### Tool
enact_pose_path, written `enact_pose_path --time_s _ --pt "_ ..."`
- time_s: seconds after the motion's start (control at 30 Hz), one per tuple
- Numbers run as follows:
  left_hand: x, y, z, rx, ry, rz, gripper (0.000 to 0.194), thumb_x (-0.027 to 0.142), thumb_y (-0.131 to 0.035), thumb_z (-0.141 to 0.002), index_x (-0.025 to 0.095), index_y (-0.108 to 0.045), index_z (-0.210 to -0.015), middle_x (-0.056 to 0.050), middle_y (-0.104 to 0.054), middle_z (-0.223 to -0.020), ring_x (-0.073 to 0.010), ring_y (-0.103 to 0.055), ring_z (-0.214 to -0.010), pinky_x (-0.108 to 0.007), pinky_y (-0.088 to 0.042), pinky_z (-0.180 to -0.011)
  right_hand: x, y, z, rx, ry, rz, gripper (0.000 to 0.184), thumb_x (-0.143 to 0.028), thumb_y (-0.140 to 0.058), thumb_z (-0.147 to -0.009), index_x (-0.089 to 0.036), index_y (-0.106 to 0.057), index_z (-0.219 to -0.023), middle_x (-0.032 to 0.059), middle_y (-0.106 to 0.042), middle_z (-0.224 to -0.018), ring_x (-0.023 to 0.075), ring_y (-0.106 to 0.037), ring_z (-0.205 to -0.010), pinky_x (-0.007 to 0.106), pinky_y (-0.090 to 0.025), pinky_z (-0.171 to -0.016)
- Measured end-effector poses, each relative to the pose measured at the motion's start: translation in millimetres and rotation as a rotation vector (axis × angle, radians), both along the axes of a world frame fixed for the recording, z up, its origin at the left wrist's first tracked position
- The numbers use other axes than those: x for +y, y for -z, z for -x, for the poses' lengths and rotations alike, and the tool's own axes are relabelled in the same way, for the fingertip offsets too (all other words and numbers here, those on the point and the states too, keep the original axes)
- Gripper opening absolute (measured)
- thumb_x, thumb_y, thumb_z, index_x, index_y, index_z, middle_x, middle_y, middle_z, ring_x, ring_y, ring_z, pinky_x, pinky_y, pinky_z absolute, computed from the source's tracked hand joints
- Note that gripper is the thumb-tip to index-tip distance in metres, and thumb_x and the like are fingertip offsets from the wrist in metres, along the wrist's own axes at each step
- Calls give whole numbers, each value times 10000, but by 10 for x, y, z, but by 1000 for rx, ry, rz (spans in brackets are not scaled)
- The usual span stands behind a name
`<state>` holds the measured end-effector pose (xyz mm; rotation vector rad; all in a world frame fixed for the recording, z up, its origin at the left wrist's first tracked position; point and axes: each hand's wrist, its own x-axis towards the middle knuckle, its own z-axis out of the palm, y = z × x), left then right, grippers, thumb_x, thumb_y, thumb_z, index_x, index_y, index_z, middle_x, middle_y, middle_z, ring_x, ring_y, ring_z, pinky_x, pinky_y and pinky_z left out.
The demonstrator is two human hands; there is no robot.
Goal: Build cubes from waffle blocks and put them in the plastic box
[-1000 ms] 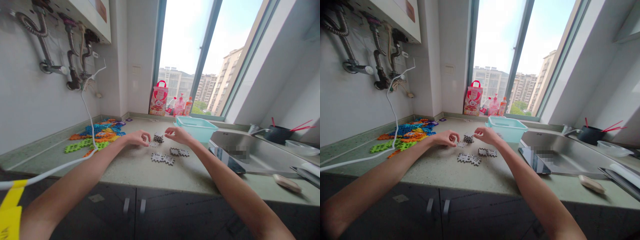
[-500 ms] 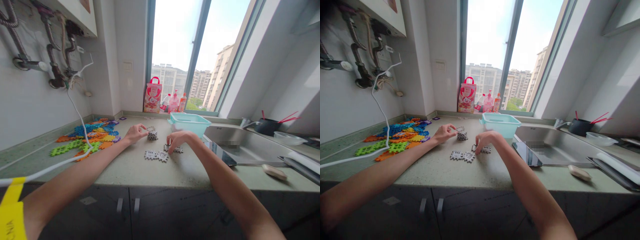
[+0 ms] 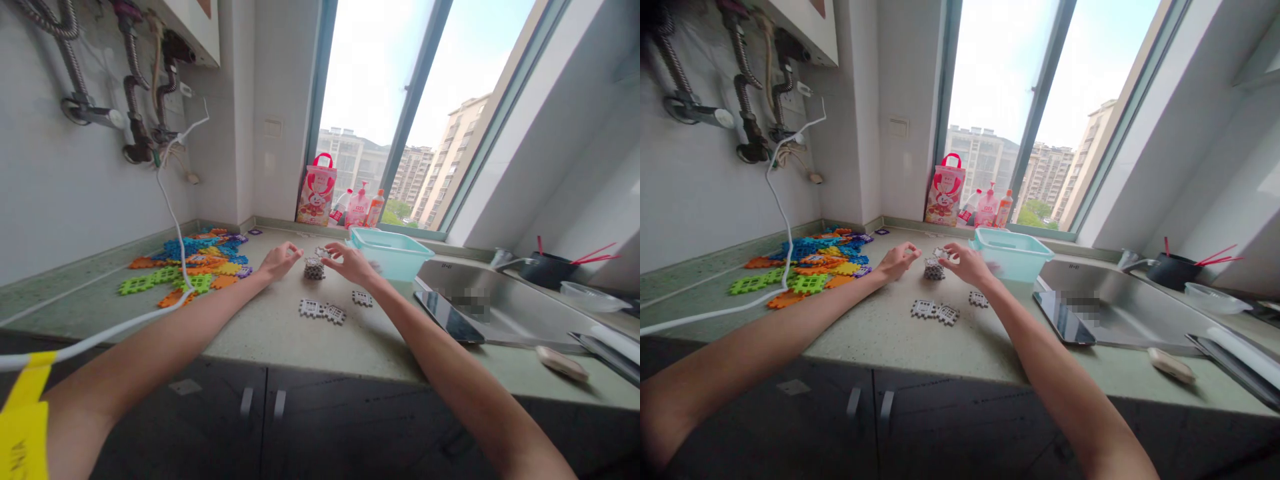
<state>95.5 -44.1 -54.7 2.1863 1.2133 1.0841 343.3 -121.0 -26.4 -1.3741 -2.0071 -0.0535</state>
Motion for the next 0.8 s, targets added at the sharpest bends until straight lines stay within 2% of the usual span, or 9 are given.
enact_pose_path --time_s 0.13,0.23,0.33,0.43,0.53,0.6,0.67,0.73,0.8 --pt "-27 -23 -9 47 7 76 372 436 -403 -959 207 -694 -995 -6 -666 -634 -202 -634 -644 -289 -395 -610 96 118 137 -34 65 -57 327 -490 -673 -948 -249 -680 -1168 63 -777 -1007 229 -734 -925 360 -523 -849" --pt "-55 -46 -5 137 31 82 329 315 -415 -915 217 -720 -991 -18 -689 -672 -212 -661 -713 -293 -413 -640 88 128 200 -97 58 -46 299 -490 -653 -963 -249 -703 -1133 68 -779 -1012 240 -732 -944 354 -521 -835" --pt "-80 -61 13 248 58 45 349 281 -473 -874 237 -733 -1101 -24 -717 -732 -227 -683 -790 -298 -444 -703 45 72 203 -173 21 -18 288 -509 -622 -978 -255 -742 -1042 64 -781 -1034 244 -721 -977 357 -516 -866" --pt "-87 -61 40 322 115 20 427 246 -490 -845 253 -715 -1208 -20 -731 -750 -236 -694 -808 -299 -466 -741 -31 -79 59 -182 2 -7 320 -517 -575 -1000 -259 -758 -1048 65 -777 -1092 238 -710 -1003 365 -511 -909" --pt "-67 -45 57 350 136 11 468 234 -479 -841 253 -692 -1257 -18 -732 -740 -240 -700 -813 -298 -471 -741 -164 -259 -224 -128 -23 231 347 -535 -659 -929 -247 -755 -1098 72 -782 -1083 224 -729 -939 328 -545 -818" --pt "-48 -32 60 359 134 9 483 236 -477 -839 247 -675 -1279 -20 -732 -738 -243 -702 -816 -300 -466 -730 -271 -325 -394 -171 -23 527 435 -542 -821 -756 -233 -773 -1058 74 -792 -994 231 -742 -835 312 -556 -712" --pt "-33 -26 59 363 133 4 496 235 -473 -836 240 -660 -1296 -21 -733 -741 -245 -701 -821 -302 -460 -727 -360 -330 -476 -275 32 728 524 -476 -941 -552 -225 -792 -989 68 -789 -904 252 -739 -755 321 -543 -634" --pt "-27 -27 57 368 132 2 507 230 -468 -838 230 -648 -1311 -21 -734 -741 -245 -701 -826 -302 -457 -729 -407 -295 -459 -362 103 776 557 -396 -971 -454 -230 -798 -957 56 -776 -849 264 -729 -728 328 -519 -598" --pt "-25 -31 54 372 132 0 519 224 -464 -841 220 -638 -1330 -22 -737 -746 -242 -702 -825 -300 -455 -730 -412 -258 -390 -406 137 751 560 -373 -960 -460 -241 -792 -978 46 -768 -846 260 -722 -742 323 -506 -598"
